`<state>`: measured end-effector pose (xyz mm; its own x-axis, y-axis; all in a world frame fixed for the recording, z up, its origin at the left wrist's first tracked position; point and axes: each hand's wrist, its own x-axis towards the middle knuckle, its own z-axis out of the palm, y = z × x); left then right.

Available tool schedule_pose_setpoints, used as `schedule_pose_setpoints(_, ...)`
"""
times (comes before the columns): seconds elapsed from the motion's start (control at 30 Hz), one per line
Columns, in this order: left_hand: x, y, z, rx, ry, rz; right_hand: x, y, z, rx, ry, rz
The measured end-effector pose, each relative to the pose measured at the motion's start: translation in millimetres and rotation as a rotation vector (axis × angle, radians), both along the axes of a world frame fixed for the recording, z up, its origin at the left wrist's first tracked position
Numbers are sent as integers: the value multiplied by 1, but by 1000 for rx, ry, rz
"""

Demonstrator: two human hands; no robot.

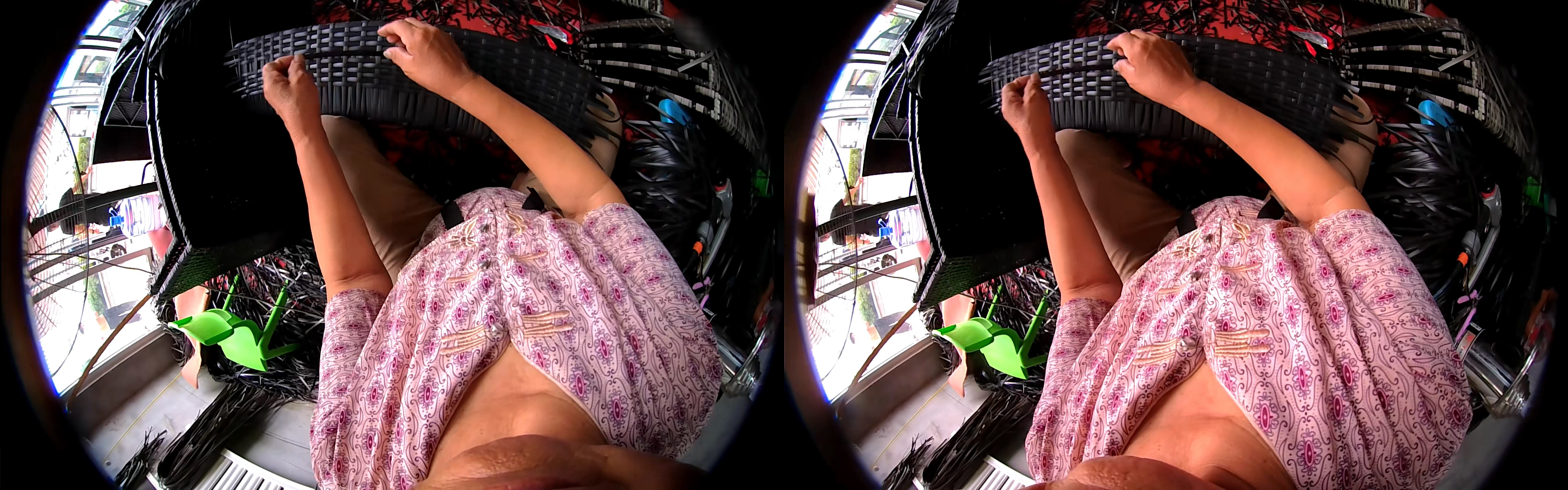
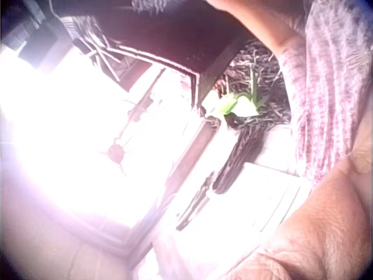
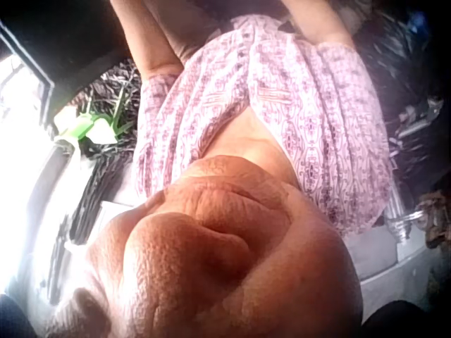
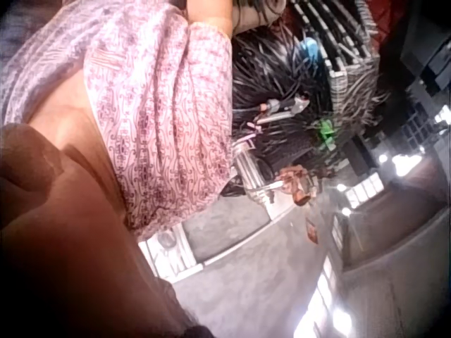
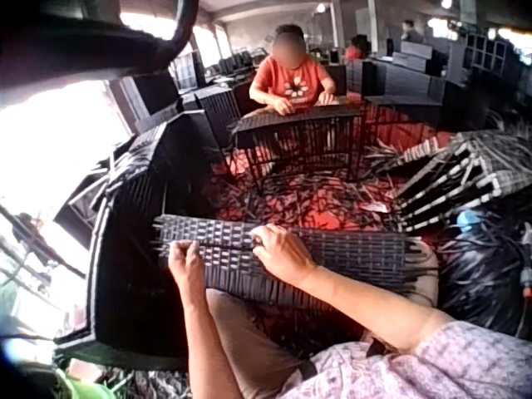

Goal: The person weaves a black plastic basket by hand, interlacing black plastic strips into a pre-existing frame. They repeatedly adjust the basket's position and pull the strips tight to maintain the weave pattern.

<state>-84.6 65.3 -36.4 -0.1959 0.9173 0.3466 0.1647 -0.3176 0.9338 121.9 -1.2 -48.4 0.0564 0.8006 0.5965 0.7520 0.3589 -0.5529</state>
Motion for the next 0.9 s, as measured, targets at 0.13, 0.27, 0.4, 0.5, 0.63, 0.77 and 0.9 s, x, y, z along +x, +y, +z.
schedule_pose_setpoints(0.13, 0, -17, 39, 67, -22, -10, -23, 30, 22, -96, 128, 162)
schedule_pose_setpoints(0.27, 10, -18, 44, 77, -106, -120, -27, 48, 24, -195, 420, 367)
schedule_pose_setpoints(0.4, 2, -13, 13, -11, -220, -187, -21, 32, 40, -435, 440, 303)
schedule_pose_setpoints(0.5, 15, -3, -38, -10, 475, -1, -20, 27, 9, -239, 594, 223)
schedule_pose_setpoints(0.63, 81, 0, -51, -85, 748, 70, 18, 23, -14, -287, 759, 117)
schedule_pose_setpoints(0.77, 66, 0, -50, -106, 846, 116, 2, 15, -11, -349, 673, 183)
schedule_pose_setpoints(0.9, 68, 10, -56, -95, 959, 119, 1, 17, -13, -339, 633, 186)
